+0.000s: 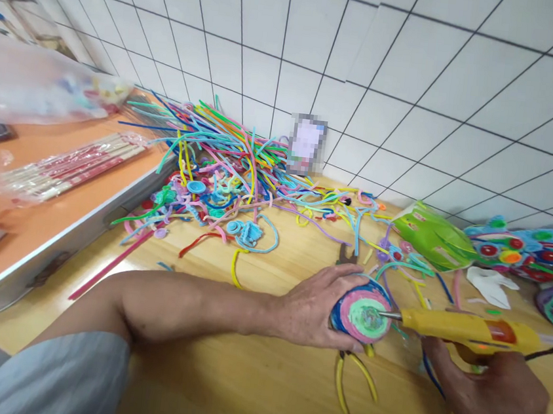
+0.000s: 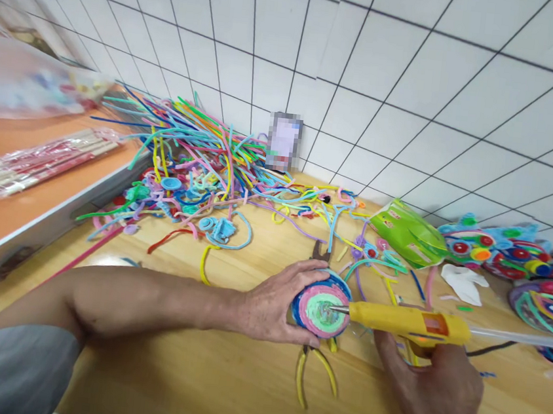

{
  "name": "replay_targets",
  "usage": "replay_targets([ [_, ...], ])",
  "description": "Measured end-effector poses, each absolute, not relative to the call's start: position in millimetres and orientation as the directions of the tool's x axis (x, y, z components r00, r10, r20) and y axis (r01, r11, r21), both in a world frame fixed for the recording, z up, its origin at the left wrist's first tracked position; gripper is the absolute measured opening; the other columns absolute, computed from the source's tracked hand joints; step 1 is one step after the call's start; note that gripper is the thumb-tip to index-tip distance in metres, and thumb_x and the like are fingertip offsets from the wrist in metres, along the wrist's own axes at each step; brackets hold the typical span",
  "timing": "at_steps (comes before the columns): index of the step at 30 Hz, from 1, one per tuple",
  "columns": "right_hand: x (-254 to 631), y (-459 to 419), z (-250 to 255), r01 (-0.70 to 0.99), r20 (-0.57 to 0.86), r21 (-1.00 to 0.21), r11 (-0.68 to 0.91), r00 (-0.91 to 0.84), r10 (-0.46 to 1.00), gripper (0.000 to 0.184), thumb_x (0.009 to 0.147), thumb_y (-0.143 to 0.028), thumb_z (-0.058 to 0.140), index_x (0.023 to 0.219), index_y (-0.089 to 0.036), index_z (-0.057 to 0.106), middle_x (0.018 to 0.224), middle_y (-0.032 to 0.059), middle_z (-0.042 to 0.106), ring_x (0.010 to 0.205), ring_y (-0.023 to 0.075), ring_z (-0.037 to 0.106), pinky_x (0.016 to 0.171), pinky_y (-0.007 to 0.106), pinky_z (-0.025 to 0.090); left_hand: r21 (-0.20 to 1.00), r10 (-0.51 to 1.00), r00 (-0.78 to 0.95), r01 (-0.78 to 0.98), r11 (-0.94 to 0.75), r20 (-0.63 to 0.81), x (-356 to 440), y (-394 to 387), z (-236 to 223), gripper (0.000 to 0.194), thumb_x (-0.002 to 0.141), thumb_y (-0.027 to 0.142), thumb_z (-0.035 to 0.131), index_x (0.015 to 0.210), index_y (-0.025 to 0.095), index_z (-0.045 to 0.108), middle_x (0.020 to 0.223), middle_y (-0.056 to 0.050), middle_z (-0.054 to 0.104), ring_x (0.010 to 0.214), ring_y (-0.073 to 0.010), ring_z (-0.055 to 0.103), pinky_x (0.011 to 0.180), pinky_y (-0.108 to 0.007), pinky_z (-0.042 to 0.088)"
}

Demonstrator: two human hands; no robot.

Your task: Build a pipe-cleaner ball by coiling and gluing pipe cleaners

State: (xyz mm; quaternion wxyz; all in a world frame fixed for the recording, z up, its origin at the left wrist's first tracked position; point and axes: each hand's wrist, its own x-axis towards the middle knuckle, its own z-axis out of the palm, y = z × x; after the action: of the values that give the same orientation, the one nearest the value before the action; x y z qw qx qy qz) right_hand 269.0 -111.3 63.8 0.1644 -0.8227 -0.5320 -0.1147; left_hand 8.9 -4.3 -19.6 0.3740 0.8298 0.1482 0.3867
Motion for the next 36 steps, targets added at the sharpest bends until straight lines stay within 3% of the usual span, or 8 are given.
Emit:
replay_targets([
  [5, 265.3, -106.7, 76.7, 0.858, 0.314, -0.217, -0.466, 0.513, 0.799, 0.036, 0.062, -0.066, 0.07, 0.065, -0.032, 0.06, 0.057, 0.0113, 0.065, 0.059, 0.0389, 0.069, 0.053, 0.044, 0.048, 0.701, 0.511, 0.652, -0.044, -0.712, 0.56, 6.8, -2.2, -18.9, 0.114, 0.076, 0.062, 0.089, 0.163, 0.021, 0.028, 0.163, -0.024, 0.044, 0.158, -0.0404, 0.039, 0.128, -0.06, 0.041],
  [10, 249.1, -115.2, 80.3, 0.9, 0.384, -0.149, -0.41, 0.434, 0.815, 0.051, 0.07, -0.06, 0.069, 0.095, -0.017, 0.08, 0.06, 0.0106, 0.067, 0.06, 0.0345, 0.07, 0.052, 0.038, 0.045, 0.671, 0.497, 0.628, -0.056, -0.739, 0.599, 3.2, -6.1, -11.9, 0.108, 0.082, 0.061, 0.084, 0.164, 0.024, 0.025, 0.161, -0.024, 0.044, 0.156, -0.0394, 0.042, 0.124, -0.06, 0.046],
  [14, 241.1, -125.0, 79.9, 0.956, 0.467, -0.06, -0.286, 0.28, 0.839, 0.041, 0.081, -0.052, 0.067, 0.1, -0.016, 0.076, 0.077, 0.012, 0.075, 0.068, 0.0293, 0.072, 0.061, 0.036, 0.052, 0.686, 0.515, 0.622, -0.048, -0.727, 0.589, 1.5, -7.7, -8.2, 0.097, 0.088, 0.054, 0.082, 0.162, 0.023, 0.029, 0.161, -0.024, 0.043, 0.157, -0.039, 0.041, 0.125, -0.063, 0.044],
  [19, 240.0, -134.4, 82.8, 0.982, 0.544, 0.055, -0.182, 0.123, 0.83, 0.034, 0.09, -0.048, 0.066, 0.106, -0.019, 0.071, 0.096, 0.0139, 0.078, 0.083, 0.0307, 0.075, 0.07, 0.039, 0.058, 0.692, 0.511, 0.631, -0.057, -0.72, 0.584, 1.1, -7.6, -7.6, 0.097, 0.088, 0.051, 0.083, 0.163, 0.025, 0.027, 0.162, -0.023, 0.042, 0.157, -0.0395, 0.04, 0.124, -0.065, 0.044],
  [26, 235.6, -131.7, 83.3, 0.982, 0.595, 0.154, -0.113, 0.0, 0.804, 0.027, 0.093, -0.042, 0.065, 0.11, -0.02, 0.067, 0.096, 0.0127, 0.077, 0.084, 0.0288, 0.076, 0.071, 0.038, 0.059, 0.69, 0.516, 0.627, -0.048, -0.722, 0.584, 2.0, -7.6, -7.3, 0.096, 0.087, 0.053, 0.083, 0.162, 0.024, 0.029, 0.162, -0.023, 0.042, 0.157, -0.0387, 0.041, 0.124, -0.064, 0.044],
  [36, 238.2, -128.7, 77.3, 0.979, 0.603, 0.162, -0.123, 0.001, 0.798, 0.028, 0.093, -0.043, 0.067, 0.111, -0.021, 0.065, 0.099, 0.012, 0.077, 0.086, 0.0278, 0.076, 0.074, 0.038, 0.06, 0.682, 0.506, 0.626, -0.058, -0.729, 0.594, 1.7, -7.6, -7.9, 0.097, 0.088, 0.052, 0.083, 0.163, 0.025, 0.027, 0.163, -0.023, 0.041, 0.157, -0.0389, 0.04, 0.125, -0.065, 0.043],
])
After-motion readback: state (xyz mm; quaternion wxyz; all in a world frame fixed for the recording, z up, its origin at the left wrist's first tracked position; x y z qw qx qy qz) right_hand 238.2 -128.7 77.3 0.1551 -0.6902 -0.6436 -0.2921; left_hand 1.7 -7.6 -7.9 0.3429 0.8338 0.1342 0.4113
